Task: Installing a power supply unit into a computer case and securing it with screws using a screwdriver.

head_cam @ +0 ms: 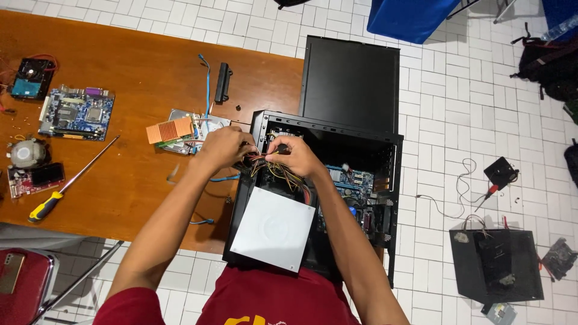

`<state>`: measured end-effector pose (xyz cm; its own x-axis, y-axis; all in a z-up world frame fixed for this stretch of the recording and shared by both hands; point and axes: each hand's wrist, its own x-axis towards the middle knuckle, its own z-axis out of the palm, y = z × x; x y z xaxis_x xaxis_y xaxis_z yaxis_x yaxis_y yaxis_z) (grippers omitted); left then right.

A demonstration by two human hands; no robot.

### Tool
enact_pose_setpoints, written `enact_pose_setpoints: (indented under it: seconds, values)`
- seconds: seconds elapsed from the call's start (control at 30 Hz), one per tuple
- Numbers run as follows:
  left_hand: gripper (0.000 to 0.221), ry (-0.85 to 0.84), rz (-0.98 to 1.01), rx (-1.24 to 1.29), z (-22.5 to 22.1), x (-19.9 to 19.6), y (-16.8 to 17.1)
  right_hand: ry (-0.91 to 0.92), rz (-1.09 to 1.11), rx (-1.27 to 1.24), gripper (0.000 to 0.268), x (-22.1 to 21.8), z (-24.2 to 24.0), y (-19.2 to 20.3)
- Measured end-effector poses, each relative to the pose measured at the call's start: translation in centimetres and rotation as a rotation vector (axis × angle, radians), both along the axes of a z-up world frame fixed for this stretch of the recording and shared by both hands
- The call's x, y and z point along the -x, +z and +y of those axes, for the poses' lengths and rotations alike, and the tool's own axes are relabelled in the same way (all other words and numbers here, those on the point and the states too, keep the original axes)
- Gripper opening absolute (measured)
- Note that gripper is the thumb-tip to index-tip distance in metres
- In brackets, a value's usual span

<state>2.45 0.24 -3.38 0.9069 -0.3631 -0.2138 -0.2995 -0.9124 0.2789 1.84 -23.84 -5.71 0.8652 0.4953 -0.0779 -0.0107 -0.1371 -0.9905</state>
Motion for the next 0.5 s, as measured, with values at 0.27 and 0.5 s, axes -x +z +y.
enact_pose_setpoints:
  seconds: [0.27, 0.5]
  values:
    - [0.017, 0.123, -0.017, 0.389, -1.1, 2.0, 0.2, -0.007, 0.051, -0.012, 0.018, 0.2, -0.2, -0.2]
    - [0.013, 0.210, -0.454, 0.297, -1.2, 3.1, -4.3, 0.023, 0.017, 0.033, 0.019, -0.1, 0.1, -1.8]
